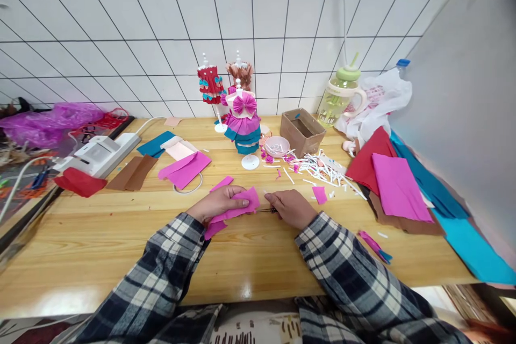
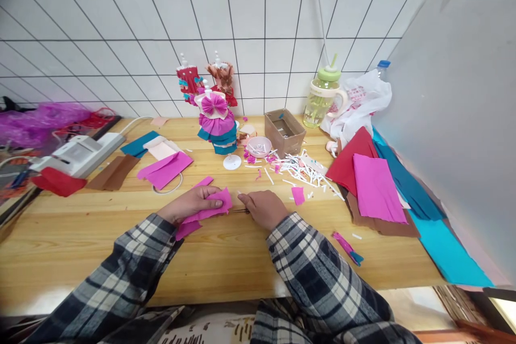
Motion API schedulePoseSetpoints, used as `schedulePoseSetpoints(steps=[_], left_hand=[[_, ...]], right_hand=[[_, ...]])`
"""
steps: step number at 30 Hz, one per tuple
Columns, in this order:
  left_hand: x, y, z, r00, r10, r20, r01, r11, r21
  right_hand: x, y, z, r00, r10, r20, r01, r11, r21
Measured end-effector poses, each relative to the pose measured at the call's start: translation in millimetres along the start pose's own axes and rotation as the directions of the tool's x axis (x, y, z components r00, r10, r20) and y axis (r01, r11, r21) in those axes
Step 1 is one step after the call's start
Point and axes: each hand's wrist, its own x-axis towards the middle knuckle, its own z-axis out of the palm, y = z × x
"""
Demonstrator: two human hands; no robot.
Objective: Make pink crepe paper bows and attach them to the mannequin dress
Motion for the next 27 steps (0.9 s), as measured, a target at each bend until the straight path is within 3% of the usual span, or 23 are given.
schedulePoseSetpoints(steps=[3, 21, 27], left_hand=[[0.1, 1.1, 1.8, 1.0, -0.004, -0.008, 0.004, 1.0, 0.016], [6.3, -4.7, -1.9, 0.996, -0.018, 0.083, 0.007, 0.992, 0.126], [5.7, -6.5, -2.1, 1.0, -0.019, 0.015, 0.015, 0.975, 0.224]], right_hand=[[1.3, -1.7, 3.2, 0.999, 0.014, -0.051, -0.019, 0.996, -0.092], [-1.2, -23.7, 2.2, 0.984, 0.175, 0.045, -0.147, 0.919, -0.366], [-2.2, -25.3, 2.7, 0.981, 0.188, 0.046, -0.155, 0.908, -0.389]])
